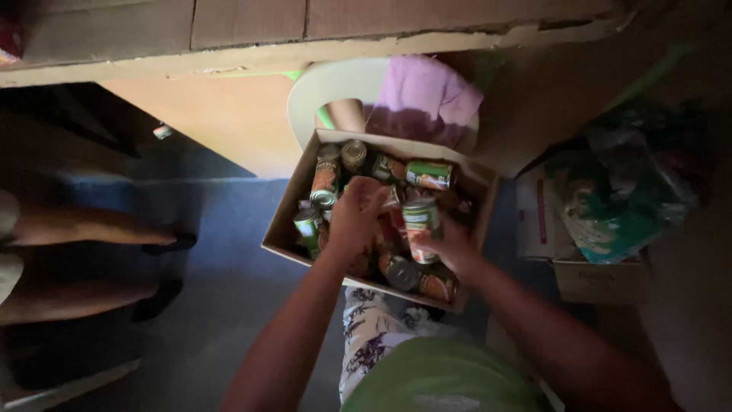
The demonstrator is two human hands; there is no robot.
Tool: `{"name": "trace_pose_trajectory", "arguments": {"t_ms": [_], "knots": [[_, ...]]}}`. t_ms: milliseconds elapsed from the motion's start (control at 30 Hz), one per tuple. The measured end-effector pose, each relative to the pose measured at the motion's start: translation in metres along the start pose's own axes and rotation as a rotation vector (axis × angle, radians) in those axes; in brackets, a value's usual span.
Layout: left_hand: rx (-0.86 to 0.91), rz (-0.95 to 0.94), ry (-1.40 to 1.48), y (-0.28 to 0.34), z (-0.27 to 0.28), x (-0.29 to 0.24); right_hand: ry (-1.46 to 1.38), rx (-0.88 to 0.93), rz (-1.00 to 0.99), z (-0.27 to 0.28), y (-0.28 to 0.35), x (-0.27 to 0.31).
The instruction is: Organizing and stocking canned goods on a shelf from a box.
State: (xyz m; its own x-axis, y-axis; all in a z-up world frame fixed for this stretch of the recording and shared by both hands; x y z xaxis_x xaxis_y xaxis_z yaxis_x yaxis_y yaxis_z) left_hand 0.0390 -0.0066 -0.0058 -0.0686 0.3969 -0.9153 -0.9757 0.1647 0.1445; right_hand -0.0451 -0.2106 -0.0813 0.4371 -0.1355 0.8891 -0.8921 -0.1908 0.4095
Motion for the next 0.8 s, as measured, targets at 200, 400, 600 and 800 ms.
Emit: {"name": "trace_pose_trajectory", "arguments": {"t_ms": [200,400,600,800], "knots": [[-0.058,-0.042,-0.964,-0.02,0.0,0.024,0.095,0.283,0.441,0.045,0.013,-0.033],[0.035,-0.132,-1.015,0.007,-0.01,-0.004,-0.356,0.112,-0.105,0.034,0.023,-0.014],[0.032,0.193,-0.648,0.021,0.003,-0.012,-0.184,0.008,-0.132,0.022,0.015,-0.01],[-0.092,0.025,-0.133,0.044,0.017,-0.018,0.028,-0.055,-0.109,0.015,0.02,0.007]]}}
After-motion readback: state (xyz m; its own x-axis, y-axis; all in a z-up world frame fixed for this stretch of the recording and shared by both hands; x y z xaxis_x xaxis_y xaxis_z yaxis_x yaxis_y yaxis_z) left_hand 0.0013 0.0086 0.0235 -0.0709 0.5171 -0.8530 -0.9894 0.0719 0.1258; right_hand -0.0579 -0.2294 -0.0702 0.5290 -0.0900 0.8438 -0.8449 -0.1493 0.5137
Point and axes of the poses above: each hand's wrist, its own y-axis away from the middle knuckle, its own z-axis out of the back of the hand, x = y × z, the point moved 4 cm from there along -y, towards the middle knuckle, and after that the axes turned 4 degrees about y, right-handed, at the moved point
